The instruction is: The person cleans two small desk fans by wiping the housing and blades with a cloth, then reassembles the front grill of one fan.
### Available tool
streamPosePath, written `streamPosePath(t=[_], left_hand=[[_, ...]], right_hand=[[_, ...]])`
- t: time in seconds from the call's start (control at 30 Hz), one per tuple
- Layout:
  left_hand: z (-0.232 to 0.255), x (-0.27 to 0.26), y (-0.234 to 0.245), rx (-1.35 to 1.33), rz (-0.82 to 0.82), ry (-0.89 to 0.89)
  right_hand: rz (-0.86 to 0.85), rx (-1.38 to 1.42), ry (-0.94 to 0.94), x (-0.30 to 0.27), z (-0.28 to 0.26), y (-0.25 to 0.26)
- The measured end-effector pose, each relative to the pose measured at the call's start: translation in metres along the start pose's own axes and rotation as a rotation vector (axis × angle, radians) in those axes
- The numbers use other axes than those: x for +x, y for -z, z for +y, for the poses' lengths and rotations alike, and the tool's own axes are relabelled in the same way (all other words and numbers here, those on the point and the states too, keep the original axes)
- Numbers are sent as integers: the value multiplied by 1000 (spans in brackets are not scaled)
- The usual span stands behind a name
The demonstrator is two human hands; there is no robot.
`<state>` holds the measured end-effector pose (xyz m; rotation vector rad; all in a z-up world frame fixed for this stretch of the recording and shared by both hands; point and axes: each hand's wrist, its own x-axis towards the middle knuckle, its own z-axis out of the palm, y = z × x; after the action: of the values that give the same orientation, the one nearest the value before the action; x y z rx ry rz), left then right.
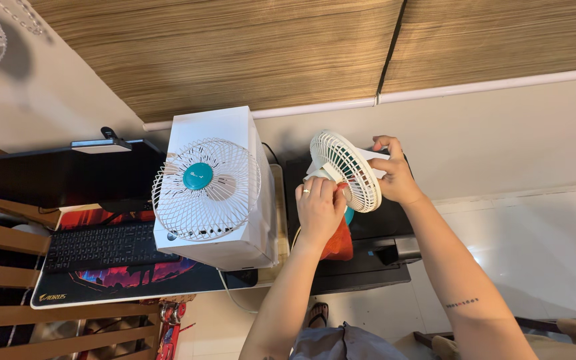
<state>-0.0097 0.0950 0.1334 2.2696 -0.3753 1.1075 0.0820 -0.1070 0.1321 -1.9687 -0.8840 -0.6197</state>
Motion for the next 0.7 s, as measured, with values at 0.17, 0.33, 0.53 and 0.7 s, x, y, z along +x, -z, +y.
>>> streamPosePath(t=[0.17, 0.33, 0.53, 0.7], left_hand=[[-4, 3, -4, -22, 34, -8], [-10, 5, -7, -108, 23, 58], [-8, 3, -1, -70, 23, 63], [4, 0, 4, 13, 17, 42]], right_hand=[[-50, -155, 82, 5, 2, 3], [-124, -244, 183, 17, -9, -4], [-144, -310, 160, 15, -8, -12], [-153, -369, 150, 13, -10, -3]])
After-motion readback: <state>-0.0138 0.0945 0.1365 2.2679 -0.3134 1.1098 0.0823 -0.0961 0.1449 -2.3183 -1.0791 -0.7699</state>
